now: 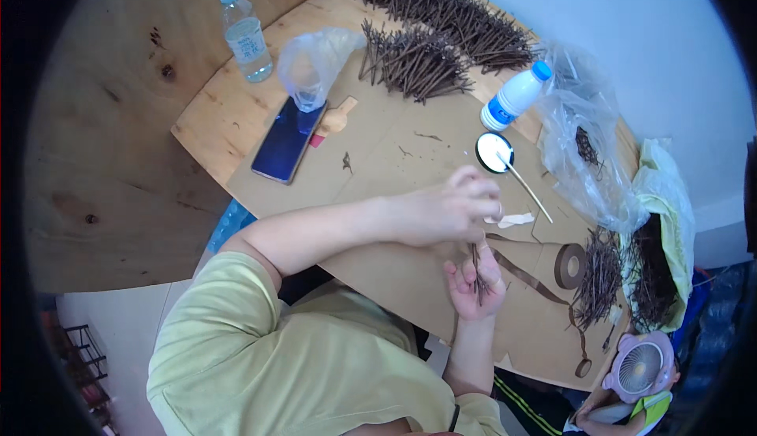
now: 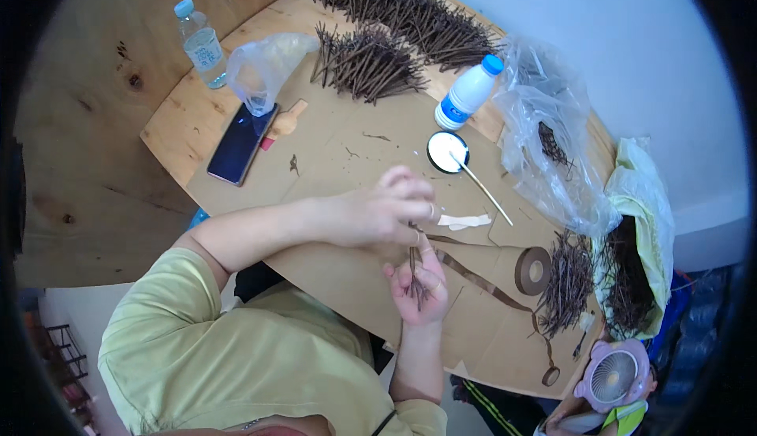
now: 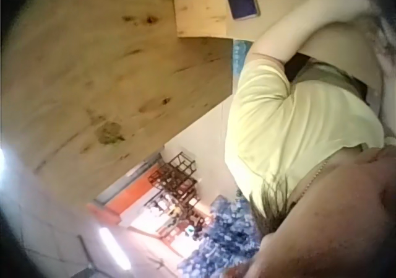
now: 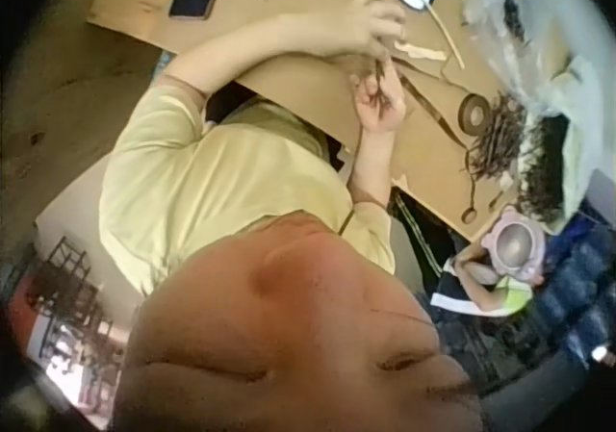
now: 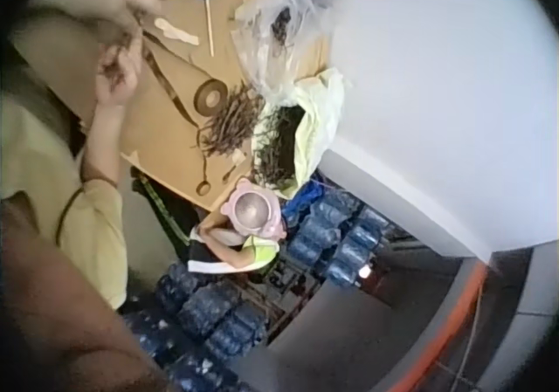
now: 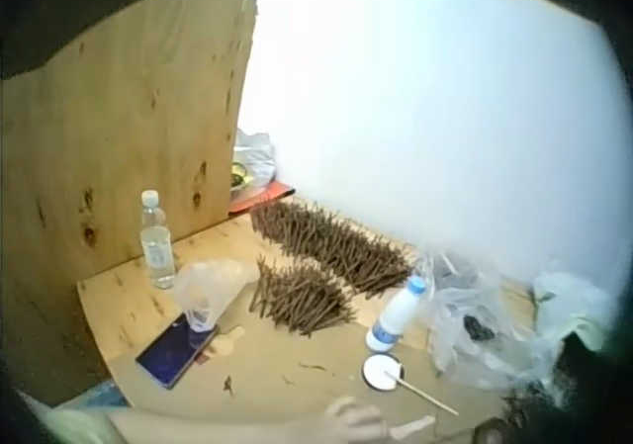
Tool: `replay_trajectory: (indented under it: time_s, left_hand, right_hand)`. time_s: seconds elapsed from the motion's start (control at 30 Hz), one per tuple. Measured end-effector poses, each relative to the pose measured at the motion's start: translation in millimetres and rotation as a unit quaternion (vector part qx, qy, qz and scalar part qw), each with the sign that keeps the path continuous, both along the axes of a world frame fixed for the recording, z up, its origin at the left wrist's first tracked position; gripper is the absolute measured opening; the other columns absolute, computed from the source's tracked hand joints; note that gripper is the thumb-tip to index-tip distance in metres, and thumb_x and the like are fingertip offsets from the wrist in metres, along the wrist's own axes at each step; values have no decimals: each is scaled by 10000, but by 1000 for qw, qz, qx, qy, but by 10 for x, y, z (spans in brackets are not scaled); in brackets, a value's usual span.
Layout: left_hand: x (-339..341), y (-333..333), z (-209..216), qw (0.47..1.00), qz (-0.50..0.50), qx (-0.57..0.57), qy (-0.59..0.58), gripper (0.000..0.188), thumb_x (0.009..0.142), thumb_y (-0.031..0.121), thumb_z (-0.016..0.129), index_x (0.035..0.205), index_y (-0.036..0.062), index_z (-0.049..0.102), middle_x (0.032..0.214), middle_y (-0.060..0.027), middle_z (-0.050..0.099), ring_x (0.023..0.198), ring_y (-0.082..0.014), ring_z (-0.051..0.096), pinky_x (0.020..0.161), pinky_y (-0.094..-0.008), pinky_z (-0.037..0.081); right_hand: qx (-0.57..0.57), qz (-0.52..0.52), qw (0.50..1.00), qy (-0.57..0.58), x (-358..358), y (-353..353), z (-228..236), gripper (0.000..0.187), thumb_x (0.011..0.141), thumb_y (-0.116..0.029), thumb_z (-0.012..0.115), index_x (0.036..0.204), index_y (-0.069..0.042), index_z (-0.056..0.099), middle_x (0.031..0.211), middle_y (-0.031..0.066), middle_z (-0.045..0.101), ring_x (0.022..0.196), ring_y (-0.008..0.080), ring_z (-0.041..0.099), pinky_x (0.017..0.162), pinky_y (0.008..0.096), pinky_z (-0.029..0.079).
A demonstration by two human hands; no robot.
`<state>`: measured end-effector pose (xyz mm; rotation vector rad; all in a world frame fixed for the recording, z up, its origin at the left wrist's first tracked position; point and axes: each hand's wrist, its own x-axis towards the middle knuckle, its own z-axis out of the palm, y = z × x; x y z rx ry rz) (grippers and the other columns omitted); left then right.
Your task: The person picks up several small dark sticks, aligns them together by hand, and applies a white liquid from a bottle onto the bundle with a small wooden stick.
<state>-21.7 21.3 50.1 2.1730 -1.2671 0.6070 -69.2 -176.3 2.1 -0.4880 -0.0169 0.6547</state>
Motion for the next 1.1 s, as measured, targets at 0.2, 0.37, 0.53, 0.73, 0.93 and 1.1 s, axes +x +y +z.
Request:
replay_trajectory:
  time_s: [0.2, 0.37, 0.53, 0.73, 0.93, 1.1]
  left_hand:
    - [643, 682, -224, 971, 195, -122, -58, 130, 680, 64, 607, 807, 91, 615, 807, -34, 559, 865, -227, 533, 790, -377, 392]
    - [1346, 1409, -223, 781, 547, -271, 133, 240, 767, 157, 612, 960, 21, 570, 865, -227, 587, 864, -382, 556, 724, -446, 432]
    - [1425, 1520, -454, 805, 586, -48, 71, 263, 808, 147, 535, 1022, 4, 587, 1042, -196, 564, 1023, -348, 500, 876, -426, 380]
    - [558, -203, -182, 955, -116, -8, 271, 495, 765, -134, 387, 1190, 84, 518, 1242, -141, 467, 1244, -303, 344, 1043, -398, 243]
    - [250, -749, -542, 832, -146, -132, 519, 412, 650, 3, 695, 1023, 39, 523, 1177, -171, 491, 1196, -316, 392, 1008, -406, 305]
    - [253, -1221, -179, 969, -125, -110, 184, 448, 621, 43, 690, 1049, 56, 560, 1103, -112, 547, 1080, -301, 489, 925, -421, 360]
  right_hand:
    - [-176, -93, 978, -59, -21, 205, 78, 597, 917, -345, 415, 1387, -117, 124, 908, 119, 526, 737, 185, 524, 748, 314, 437]
    - [-158, -78, 977, -118, 45, 92, -110, 621, 927, -299, 424, 1403, -140, 58, 1050, 118, 488, 843, 176, 523, 690, 281, 425]
    - [-225, -95, 957, -154, 50, 104, -164, 580, 926, -249, 439, 1385, -81, 128, 1002, 82, 493, 773, 123, 504, 666, 242, 411]
    - [-304, -91, 907, -275, -38, -70, 58, 461, 916, -194, 440, 1327, -54, 285, 921, 29, 478, 722, 66, 464, 639, 201, 390]
    - [-451, -145, 744, -472, -143, -512, 329, 363, 860, -122, 541, 1207, -42, 467, 768, 10, 484, 629, 82, 454, 612, 218, 399]
    - [-532, -181, 584, -586, -205, -711, 403, 296, 787, -74, 607, 1079, -55, 563, 750, 57, 535, 638, 177, 539, 606, 301, 460]
